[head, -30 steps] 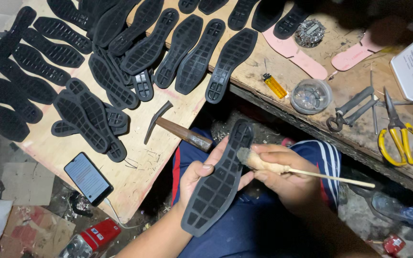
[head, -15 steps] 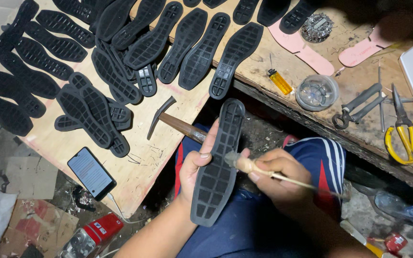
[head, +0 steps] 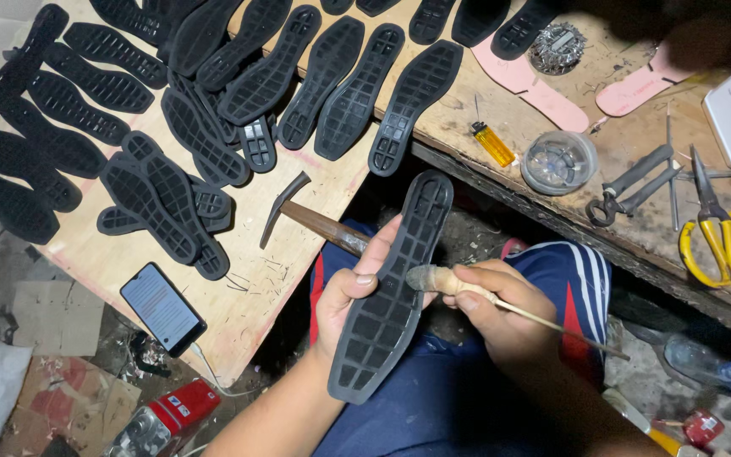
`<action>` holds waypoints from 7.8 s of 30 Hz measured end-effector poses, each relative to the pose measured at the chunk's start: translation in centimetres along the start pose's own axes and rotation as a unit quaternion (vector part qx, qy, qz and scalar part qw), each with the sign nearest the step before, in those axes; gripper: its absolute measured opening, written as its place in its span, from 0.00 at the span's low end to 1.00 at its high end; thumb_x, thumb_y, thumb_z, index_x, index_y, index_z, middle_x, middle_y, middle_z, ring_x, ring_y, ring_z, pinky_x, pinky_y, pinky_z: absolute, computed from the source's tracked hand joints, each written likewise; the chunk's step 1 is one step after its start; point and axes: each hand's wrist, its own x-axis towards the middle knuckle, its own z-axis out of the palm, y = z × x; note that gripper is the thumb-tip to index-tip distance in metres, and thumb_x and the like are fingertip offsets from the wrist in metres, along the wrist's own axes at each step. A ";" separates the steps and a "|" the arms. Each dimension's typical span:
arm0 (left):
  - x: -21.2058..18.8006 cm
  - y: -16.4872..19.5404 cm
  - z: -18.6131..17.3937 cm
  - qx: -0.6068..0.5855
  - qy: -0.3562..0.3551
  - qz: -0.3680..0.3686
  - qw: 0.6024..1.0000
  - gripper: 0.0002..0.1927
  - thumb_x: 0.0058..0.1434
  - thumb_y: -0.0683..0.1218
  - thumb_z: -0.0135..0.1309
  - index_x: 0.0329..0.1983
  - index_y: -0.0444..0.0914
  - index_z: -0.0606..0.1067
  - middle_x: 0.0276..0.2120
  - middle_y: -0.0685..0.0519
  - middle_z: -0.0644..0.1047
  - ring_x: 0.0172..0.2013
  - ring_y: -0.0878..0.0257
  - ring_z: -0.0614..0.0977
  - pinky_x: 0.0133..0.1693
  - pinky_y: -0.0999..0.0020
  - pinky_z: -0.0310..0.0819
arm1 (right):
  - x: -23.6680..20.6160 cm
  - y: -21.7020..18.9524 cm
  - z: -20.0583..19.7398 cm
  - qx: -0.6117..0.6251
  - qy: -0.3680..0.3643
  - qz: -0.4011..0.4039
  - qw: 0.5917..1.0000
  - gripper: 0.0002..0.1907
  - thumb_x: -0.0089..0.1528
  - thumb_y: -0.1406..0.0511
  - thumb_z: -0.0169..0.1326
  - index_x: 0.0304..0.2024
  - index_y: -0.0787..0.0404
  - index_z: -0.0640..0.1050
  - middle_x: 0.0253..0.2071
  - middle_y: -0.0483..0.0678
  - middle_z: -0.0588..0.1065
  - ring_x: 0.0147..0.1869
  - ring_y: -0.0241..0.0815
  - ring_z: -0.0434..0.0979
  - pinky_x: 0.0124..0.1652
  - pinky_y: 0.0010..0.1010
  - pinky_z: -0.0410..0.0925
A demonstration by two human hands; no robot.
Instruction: The person sits between work benches and applies adhesive to the textured underside of rubber shoe soles one at a time, dipping a long-handled dauber into a glue container and brushing the adhesive over the sole surface before setting the sole back on the pile. Near the end, the person trims the tip of the dauber with scissors.
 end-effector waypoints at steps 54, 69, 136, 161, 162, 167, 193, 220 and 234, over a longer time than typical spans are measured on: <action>6.1 -5.4 -2.8 0.407 0.150 -0.112 0.894 0.14 0.70 0.45 0.51 0.54 0.32 0.77 0.34 0.56 0.79 0.30 0.71 0.75 0.32 0.76 0.71 | -0.3 -0.3 -10.1 -0.440 0.010 -0.172 0.881 0.18 0.58 0.72 0.55 0.51 0.63 0.79 0.57 0.56 0.75 0.61 0.56 0.73 0.59 0.42 0.65; 9.8 -7.5 2.6 0.703 -0.014 0.063 0.709 0.13 0.63 0.42 0.54 0.50 0.36 0.79 0.38 0.50 0.80 0.34 0.62 0.80 0.37 0.69 0.74 | -0.4 3.5 -26.5 -0.543 0.168 0.245 0.786 0.23 0.60 0.58 0.58 0.55 0.59 0.81 0.45 0.62 0.77 0.48 0.62 0.77 0.48 0.48 0.69; 21.5 -20.0 5.2 0.799 -0.277 -0.025 0.533 0.10 0.60 0.48 0.57 0.42 0.41 0.80 0.39 0.45 0.82 0.42 0.46 0.83 0.44 0.53 0.77 | -7.2 6.0 -19.0 -0.164 0.295 0.281 0.898 0.09 0.61 0.63 0.54 0.32 0.63 0.73 0.20 0.49 0.70 0.20 0.39 0.72 0.23 0.34 0.68; 23.1 -20.4 2.5 0.554 -0.314 -0.168 0.753 0.14 0.73 0.44 0.47 0.57 0.34 0.75 0.52 0.52 0.80 0.55 0.64 0.78 0.61 0.68 0.70 | -6.9 6.2 -20.2 -0.157 0.211 0.302 0.916 0.24 0.54 0.61 0.56 0.51 0.63 0.69 0.44 0.52 0.74 0.51 0.45 0.76 0.51 0.36 0.69; 23.0 -20.5 2.5 0.559 -0.309 -0.173 0.750 0.14 0.72 0.44 0.47 0.57 0.34 0.75 0.51 0.52 0.80 0.55 0.64 0.78 0.61 0.67 0.70 | -6.9 6.1 -20.2 -0.155 0.212 0.305 0.916 0.25 0.54 0.61 0.56 0.51 0.63 0.69 0.44 0.52 0.74 0.50 0.45 0.76 0.51 0.36 0.69; 23.4 -20.6 3.0 0.557 -0.308 -0.191 0.747 0.16 0.71 0.43 0.46 0.59 0.34 0.74 0.51 0.52 0.80 0.55 0.64 0.78 0.60 0.68 0.69 | -6.9 5.7 -20.8 -0.156 0.211 0.265 0.928 0.22 0.54 0.60 0.56 0.48 0.62 0.70 0.40 0.52 0.73 0.46 0.44 0.75 0.48 0.36 0.69; 24.8 -21.1 4.8 0.491 -0.196 -0.191 0.827 0.11 0.70 0.43 0.50 0.53 0.35 0.74 0.38 0.60 0.75 0.36 0.73 0.73 0.39 0.78 0.69 | -6.1 5.9 -21.5 0.054 0.213 0.282 0.934 0.14 0.59 0.62 0.51 0.44 0.65 0.72 0.31 0.48 0.73 0.31 0.38 0.77 0.32 0.32 0.72; 10.6 -10.7 -2.8 0.423 -0.016 -0.136 0.896 0.14 0.64 0.39 0.56 0.53 0.36 0.74 0.43 0.57 0.77 0.43 0.70 0.76 0.48 0.74 0.72 | -4.4 4.5 -28.7 -0.603 0.239 0.329 0.687 0.28 0.57 0.49 0.64 0.40 0.69 0.80 0.37 0.66 0.79 0.44 0.67 0.80 0.47 0.52 0.72; 8.5 -9.6 -2.8 0.383 -0.030 -0.126 0.915 0.15 0.69 0.39 0.53 0.59 0.34 0.74 0.47 0.52 0.78 0.45 0.68 0.77 0.50 0.72 0.71 | -3.5 1.6 -13.8 -0.236 0.059 0.221 0.944 0.16 0.60 0.65 0.59 0.51 0.61 0.82 0.41 0.50 0.80 0.36 0.39 0.78 0.38 0.28 0.71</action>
